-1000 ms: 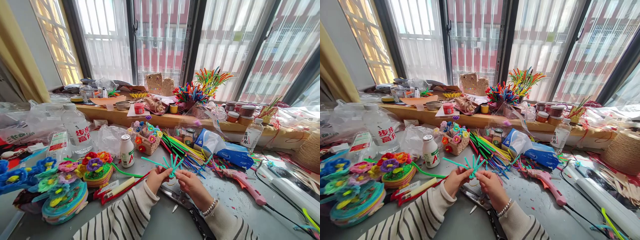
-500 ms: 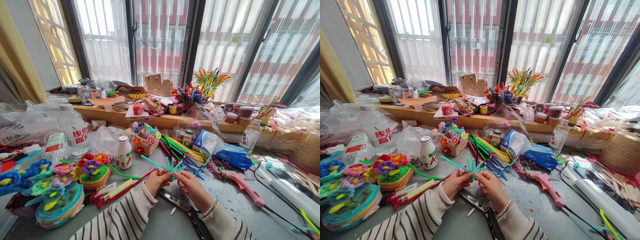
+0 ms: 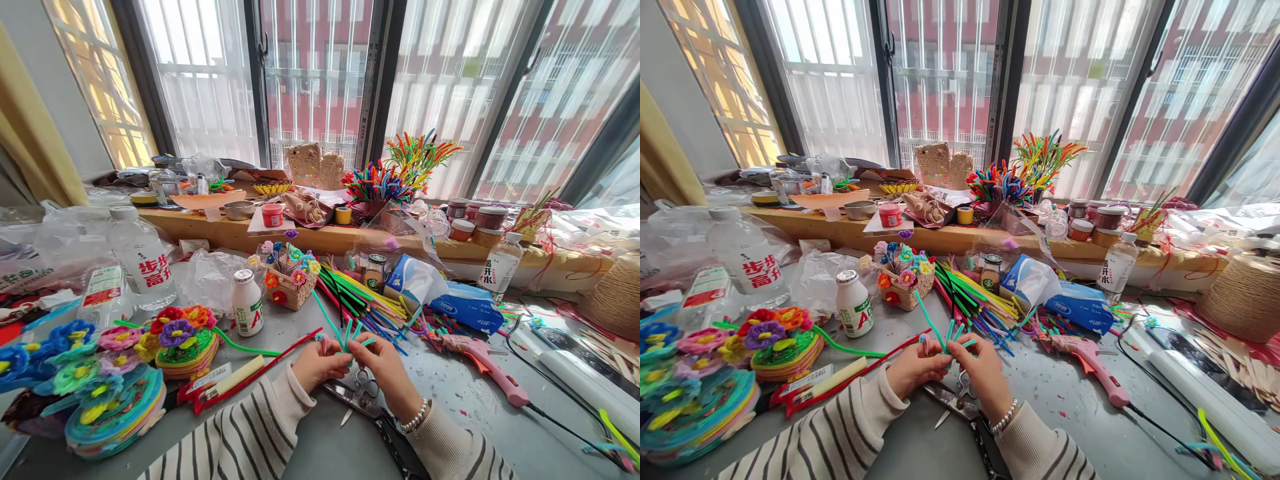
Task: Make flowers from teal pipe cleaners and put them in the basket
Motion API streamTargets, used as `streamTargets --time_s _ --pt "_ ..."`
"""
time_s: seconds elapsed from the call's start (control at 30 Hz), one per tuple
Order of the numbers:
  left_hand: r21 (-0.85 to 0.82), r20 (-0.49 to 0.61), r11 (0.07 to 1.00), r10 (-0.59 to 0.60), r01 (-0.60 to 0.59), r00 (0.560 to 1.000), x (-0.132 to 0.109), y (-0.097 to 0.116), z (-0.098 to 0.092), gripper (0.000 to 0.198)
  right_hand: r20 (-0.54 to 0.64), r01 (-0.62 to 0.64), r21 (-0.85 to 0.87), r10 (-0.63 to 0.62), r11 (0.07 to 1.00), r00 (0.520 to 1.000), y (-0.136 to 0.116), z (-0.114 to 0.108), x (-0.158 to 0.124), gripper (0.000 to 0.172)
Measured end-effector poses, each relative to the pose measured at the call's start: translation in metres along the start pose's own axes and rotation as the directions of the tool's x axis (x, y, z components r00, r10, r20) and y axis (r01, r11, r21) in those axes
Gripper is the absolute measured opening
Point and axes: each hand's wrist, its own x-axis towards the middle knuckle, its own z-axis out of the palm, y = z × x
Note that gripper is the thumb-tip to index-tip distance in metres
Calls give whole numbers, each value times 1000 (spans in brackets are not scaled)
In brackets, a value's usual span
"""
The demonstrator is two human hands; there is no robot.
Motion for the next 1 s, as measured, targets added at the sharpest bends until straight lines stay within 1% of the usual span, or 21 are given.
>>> streamTargets --time_s 0.1,0.17,0.33,0.4,0.5,0.6,0.67,0.73,0.8,0.9,0.93,1.0 --pt "-2 -4 999 37 -37 999 4 -3 -2 33 -16 -1 49 1 999 1000 -2 2 -1 25" --pt "32 -13 998 50 -50 999 5 -4 -3 32 3 -5 72 5 997 1000 -4 3 -2 26" --pt "187 6 981 50 -50 999 0 1 -4 31 80 -45 34 42 998 996 -4 0 -1 28" --pt "250 15 966 72 -74 997 -3 5 -3 30 104 -64 36 60 997 993 -5 -2 -1 28" --pt "299 66 950 69 -86 995 -5 11 -4 29 150 -125 59 115 990 982 -7 -5 0 28" --pt "317 146 948 -10 -38 989 -3 13 -9 26 185 -203 96 183 974 965 -9 -6 -1 27" --pt "300 179 954 -65 8 982 0 12 -12 25 212 -248 138 216 959 953 -10 -5 -1 27" --pt "241 166 969 -94 52 982 1 10 -13 26 206 -257 190 218 948 954 -11 -5 -1 25" --pt "143 100 987 -90 75 991 2 7 -11 26 160 -230 243 195 942 968 -13 -7 0 21" --pt "-4 -16 999 -54 54 998 0 6 -7 28 85 -194 325 175 926 981 -15 -11 3 30" --pt "-36 -43 998 -46 45 998 -1 6 -6 29 77 -187 340 171 922 982 -15 -12 4 30" --pt "-67 -63 997 -40 35 997 -2 7 -4 29 79 -156 338 137 928 987 -14 -13 4 22"
